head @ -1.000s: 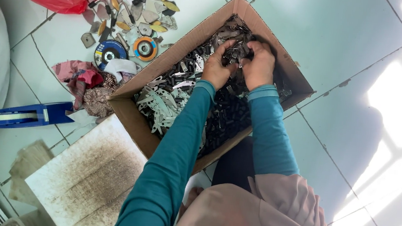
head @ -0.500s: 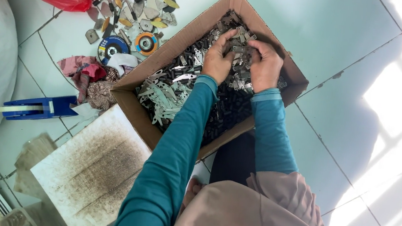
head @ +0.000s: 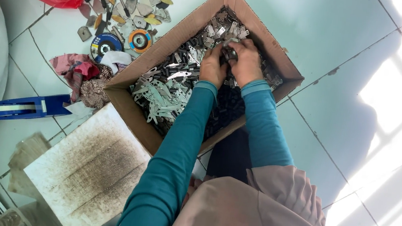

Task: The person sorts through a box of metal scraps, picking out individual pieces and placing them into a small plastic bag.

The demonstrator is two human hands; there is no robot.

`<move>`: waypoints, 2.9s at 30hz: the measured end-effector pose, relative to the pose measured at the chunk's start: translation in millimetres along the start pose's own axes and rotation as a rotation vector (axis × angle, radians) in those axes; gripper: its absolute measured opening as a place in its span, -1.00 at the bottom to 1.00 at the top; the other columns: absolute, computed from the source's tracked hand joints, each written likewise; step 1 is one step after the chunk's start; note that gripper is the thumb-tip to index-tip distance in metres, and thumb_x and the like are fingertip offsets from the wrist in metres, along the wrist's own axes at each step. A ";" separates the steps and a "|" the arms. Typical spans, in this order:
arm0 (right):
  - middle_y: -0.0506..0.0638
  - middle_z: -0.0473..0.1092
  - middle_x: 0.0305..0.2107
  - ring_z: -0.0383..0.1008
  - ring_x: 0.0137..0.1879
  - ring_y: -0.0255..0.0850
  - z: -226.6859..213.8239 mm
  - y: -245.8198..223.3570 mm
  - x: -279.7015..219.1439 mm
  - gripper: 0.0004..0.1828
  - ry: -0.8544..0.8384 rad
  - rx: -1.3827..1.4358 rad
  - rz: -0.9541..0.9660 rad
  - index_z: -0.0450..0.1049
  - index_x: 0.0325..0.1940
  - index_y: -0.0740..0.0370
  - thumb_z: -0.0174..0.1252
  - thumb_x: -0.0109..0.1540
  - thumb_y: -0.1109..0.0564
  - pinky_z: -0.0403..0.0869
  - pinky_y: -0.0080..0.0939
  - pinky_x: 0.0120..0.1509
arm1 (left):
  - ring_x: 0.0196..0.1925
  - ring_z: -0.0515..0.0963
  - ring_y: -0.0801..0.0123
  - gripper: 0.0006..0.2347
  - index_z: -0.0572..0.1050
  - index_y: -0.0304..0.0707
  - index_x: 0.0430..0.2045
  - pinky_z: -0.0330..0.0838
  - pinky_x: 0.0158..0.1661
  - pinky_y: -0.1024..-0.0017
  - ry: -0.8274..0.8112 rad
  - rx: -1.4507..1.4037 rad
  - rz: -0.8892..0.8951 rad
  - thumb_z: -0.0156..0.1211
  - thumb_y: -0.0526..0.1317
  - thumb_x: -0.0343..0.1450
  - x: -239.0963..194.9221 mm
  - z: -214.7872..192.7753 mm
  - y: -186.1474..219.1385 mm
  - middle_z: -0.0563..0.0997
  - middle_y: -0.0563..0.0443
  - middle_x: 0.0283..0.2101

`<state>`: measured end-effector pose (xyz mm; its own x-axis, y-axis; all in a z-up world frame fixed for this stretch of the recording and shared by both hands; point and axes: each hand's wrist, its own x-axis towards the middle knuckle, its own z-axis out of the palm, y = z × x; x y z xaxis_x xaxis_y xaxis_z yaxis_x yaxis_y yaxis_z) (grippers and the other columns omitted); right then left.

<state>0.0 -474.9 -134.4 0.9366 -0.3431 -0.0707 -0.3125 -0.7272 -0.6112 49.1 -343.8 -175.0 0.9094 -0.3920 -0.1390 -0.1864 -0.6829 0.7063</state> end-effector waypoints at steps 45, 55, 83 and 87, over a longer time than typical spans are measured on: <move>0.06 0.57 -0.31 0.52 -0.34 -0.31 -83.6 -68.3 -13.6 -0.77 0.180 1.276 0.150 0.61 0.00 0.31 0.28 0.25 0.31 0.51 -0.42 -0.35 | -0.10 0.74 0.24 -0.67 0.54 -0.34 0.07 0.69 -0.08 0.37 0.019 -1.276 -0.306 0.29 -0.48 0.40 -7.9 -83.0 81.3 0.73 -0.25 -0.08; 0.09 0.63 -0.16 0.61 -0.21 -0.30 -78.8 -65.0 -14.6 -0.73 0.115 1.186 0.071 0.59 0.04 0.23 0.34 0.25 0.25 0.54 -0.44 -0.28 | 0.12 0.64 0.16 -0.56 0.37 -0.26 0.30 0.62 0.08 0.28 -0.048 -1.483 -0.200 0.07 -0.55 0.49 -5.7 -74.7 74.8 0.59 -0.29 0.19; 0.08 0.50 -0.32 0.45 -0.39 -0.30 -75.1 -64.4 -11.4 -0.67 0.066 1.273 0.118 0.58 0.04 0.37 0.17 0.22 0.49 0.55 -0.41 -0.37 | -0.22 0.54 0.65 -0.47 0.40 -0.27 0.29 0.37 -0.37 0.67 0.016 -1.278 -0.059 0.03 -0.66 0.40 -16.4 -72.4 74.8 0.46 -0.22 0.38; 0.06 0.53 -0.31 0.47 -0.34 -0.30 -81.2 -70.0 -14.8 -0.75 0.037 1.285 0.148 0.59 0.03 0.35 0.15 0.28 0.35 0.54 -0.37 -0.30 | 0.18 0.60 0.36 -0.51 0.41 -0.28 0.26 0.51 -0.28 0.64 0.069 -1.316 -0.107 0.05 -0.64 0.42 -14.8 -68.2 74.2 0.47 -0.26 0.36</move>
<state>-4.9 -467.2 -26.5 0.8950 -0.4021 -0.1932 -0.0178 0.4006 -0.9161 47.2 -346.7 -73.3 0.9213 -0.3148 -0.2284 0.3494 0.4119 0.8416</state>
